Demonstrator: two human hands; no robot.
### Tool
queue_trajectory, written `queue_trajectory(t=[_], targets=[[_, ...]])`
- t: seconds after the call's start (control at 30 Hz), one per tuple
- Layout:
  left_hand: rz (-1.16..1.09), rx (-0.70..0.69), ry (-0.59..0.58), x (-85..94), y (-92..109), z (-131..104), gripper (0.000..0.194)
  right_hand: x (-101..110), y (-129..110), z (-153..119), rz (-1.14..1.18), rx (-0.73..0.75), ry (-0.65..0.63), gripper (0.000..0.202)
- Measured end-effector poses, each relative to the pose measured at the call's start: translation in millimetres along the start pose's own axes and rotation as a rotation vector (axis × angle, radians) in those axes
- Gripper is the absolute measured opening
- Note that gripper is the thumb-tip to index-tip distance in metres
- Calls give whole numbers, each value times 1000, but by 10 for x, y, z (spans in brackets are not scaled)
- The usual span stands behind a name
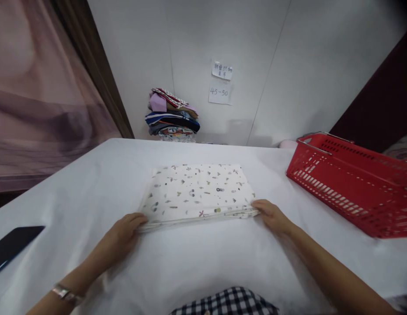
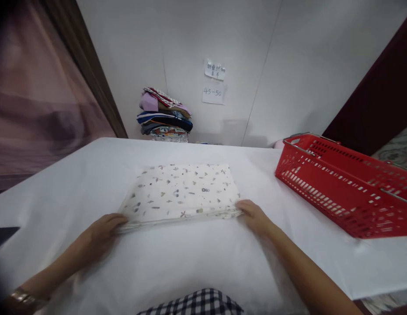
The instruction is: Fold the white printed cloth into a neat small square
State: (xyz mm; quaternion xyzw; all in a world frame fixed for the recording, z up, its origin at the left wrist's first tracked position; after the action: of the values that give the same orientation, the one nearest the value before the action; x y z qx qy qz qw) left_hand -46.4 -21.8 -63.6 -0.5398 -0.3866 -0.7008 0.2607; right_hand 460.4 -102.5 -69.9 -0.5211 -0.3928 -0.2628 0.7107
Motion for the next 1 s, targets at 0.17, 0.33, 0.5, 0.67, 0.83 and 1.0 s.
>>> queue_trajectory(t=[0.17,0.33,0.5,0.67,0.83,1.0], targets=[[-175,167,-76,127,4,64,32,186,218,-66,381,-407,357,22],[-147,105,3,113,457,361,32,69,225,56,465,-654,318,30],[-16,-159,-39,-124,719,555,34,8,178,144,281,-710,179,38],[48,-222,-17,-232,648,598,34,25,167,177,387,-704,148,26],[59,-263,74,-234,633,573,34,54,133,182,621,-776,153,25],[79,-278,101,-265,626,563,35,58,113,191,595,-833,82,22]])
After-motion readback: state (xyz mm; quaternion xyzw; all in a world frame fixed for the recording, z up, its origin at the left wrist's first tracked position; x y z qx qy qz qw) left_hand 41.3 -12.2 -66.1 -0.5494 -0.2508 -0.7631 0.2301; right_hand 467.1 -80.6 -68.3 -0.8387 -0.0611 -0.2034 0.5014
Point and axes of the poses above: each hand's wrist, its own z-axis towards the middle knuckle, its own x-axis out of the back of the hand, y = z × x, the point moved 3 cm from there along z, towards the middle knuckle, and after that the axes turned 9 degrees about -y, right-handed, at the moved point
